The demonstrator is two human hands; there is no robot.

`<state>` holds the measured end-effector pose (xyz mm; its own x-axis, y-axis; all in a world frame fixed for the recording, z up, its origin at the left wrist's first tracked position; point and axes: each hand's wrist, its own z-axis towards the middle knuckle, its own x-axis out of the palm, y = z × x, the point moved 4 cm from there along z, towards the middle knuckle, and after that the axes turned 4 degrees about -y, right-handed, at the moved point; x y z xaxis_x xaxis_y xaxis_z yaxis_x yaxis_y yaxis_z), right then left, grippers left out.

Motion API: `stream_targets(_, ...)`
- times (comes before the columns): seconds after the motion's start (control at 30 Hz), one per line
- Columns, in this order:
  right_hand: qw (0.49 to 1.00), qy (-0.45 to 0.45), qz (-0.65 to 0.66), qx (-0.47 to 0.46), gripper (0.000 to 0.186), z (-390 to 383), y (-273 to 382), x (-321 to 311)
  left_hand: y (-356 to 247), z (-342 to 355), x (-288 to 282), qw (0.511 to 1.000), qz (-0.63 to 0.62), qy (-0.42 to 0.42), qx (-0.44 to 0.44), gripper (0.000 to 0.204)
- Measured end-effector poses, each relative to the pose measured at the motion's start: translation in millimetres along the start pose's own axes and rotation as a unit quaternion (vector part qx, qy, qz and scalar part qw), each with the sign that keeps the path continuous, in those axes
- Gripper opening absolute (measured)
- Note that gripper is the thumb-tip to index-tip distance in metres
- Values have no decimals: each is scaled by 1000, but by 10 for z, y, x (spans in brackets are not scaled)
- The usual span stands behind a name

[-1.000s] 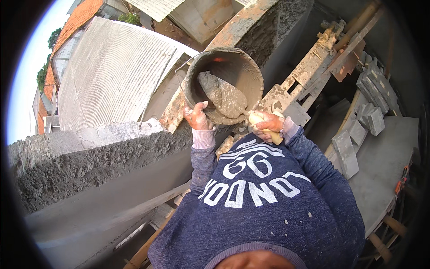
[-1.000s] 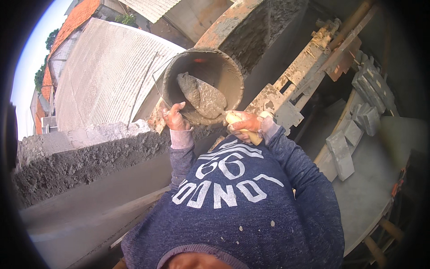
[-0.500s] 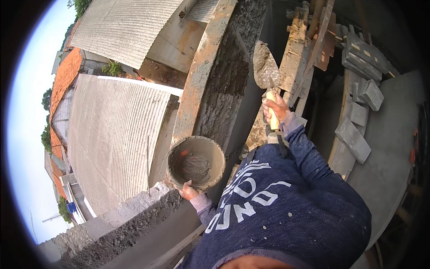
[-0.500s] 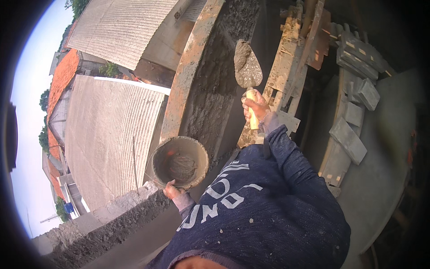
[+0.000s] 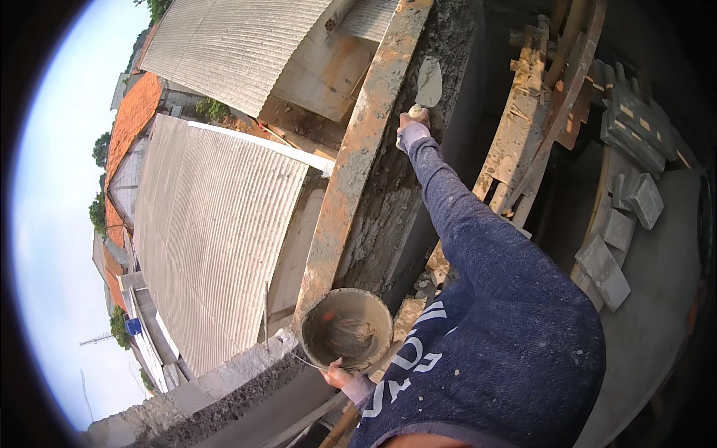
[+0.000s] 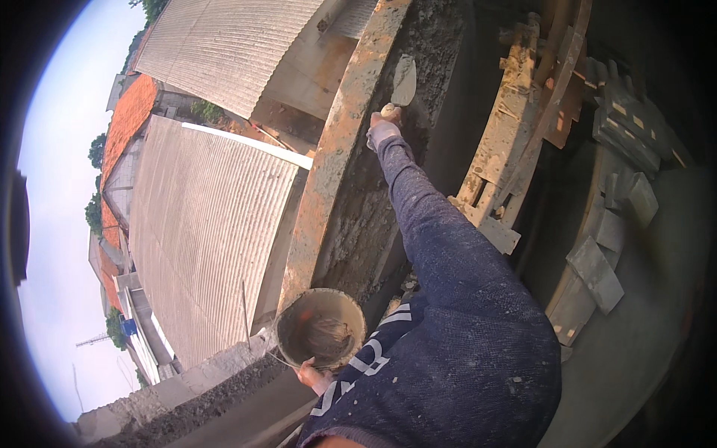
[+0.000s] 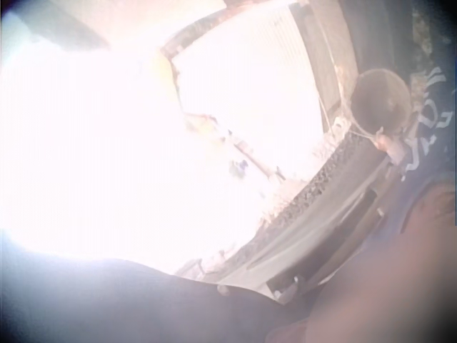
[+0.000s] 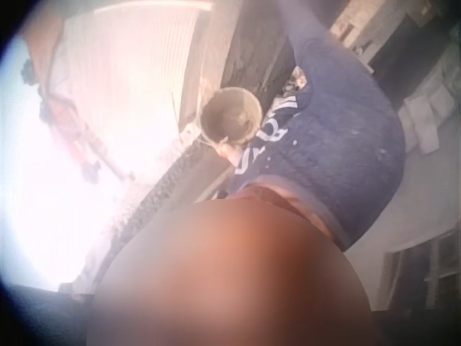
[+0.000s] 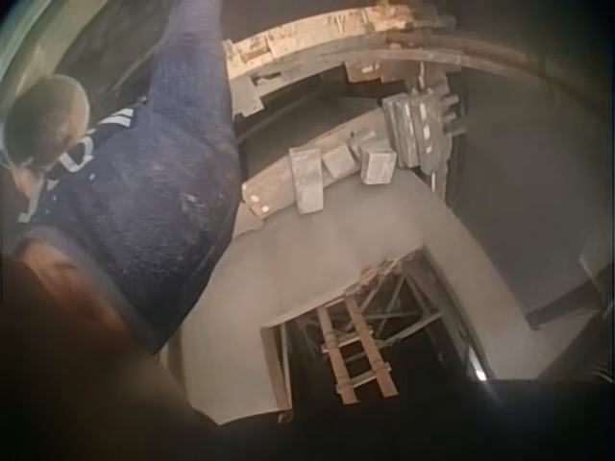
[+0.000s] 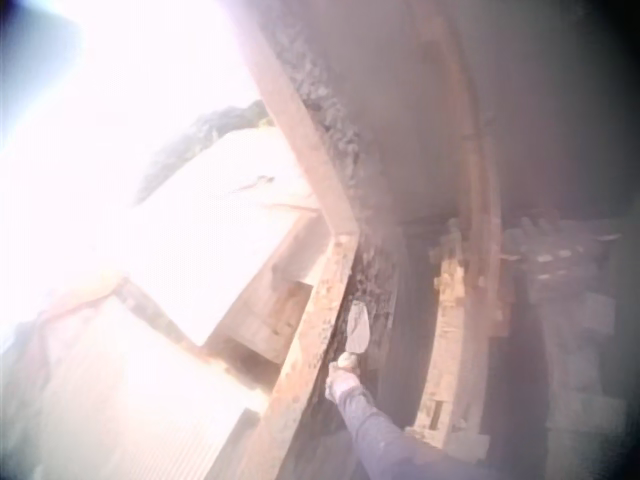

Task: The person scoops wet cement from a bucket with a trowel and applies it to a vertical wall surface, smoothing it in place. The person repeatedly refills the trowel and continues spreading cement along the wall.

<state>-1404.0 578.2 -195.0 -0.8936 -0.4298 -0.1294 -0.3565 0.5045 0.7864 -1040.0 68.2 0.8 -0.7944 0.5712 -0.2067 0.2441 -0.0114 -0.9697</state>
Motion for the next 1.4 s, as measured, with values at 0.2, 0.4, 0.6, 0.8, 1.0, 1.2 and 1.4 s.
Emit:
stream_targets(0.2,962,144,209,100,38,-187,-147,142,29,-219,-80,996,33,-76,-16,47)
stream_targets(0.4,961,120,201,147,40,455,-513,344,509,47,-351,997,-9,-75,-11,37)
stream_targets(0.6,948,185,234,108,44,221,-126,309,396,-151,-315,996,-25,-80,-34,33)
stream_targets(0.8,876,332,324,133,29,161,-77,55,436,-131,-309,996,-39,-78,-29,31)
stream_targets(1.0,768,461,415,158,24,147,-227,-266,568,20,-365,997,44,-65,8,32)
stream_targets(1.2,849,357,372,115,19,76,-248,-882,455,-55,-188,999,33,-34,-27,40)
stream_targets(1.4,958,-6,286,25,28,-348,65,-1159,298,-170,-66,1000,12,-26,-3,51)
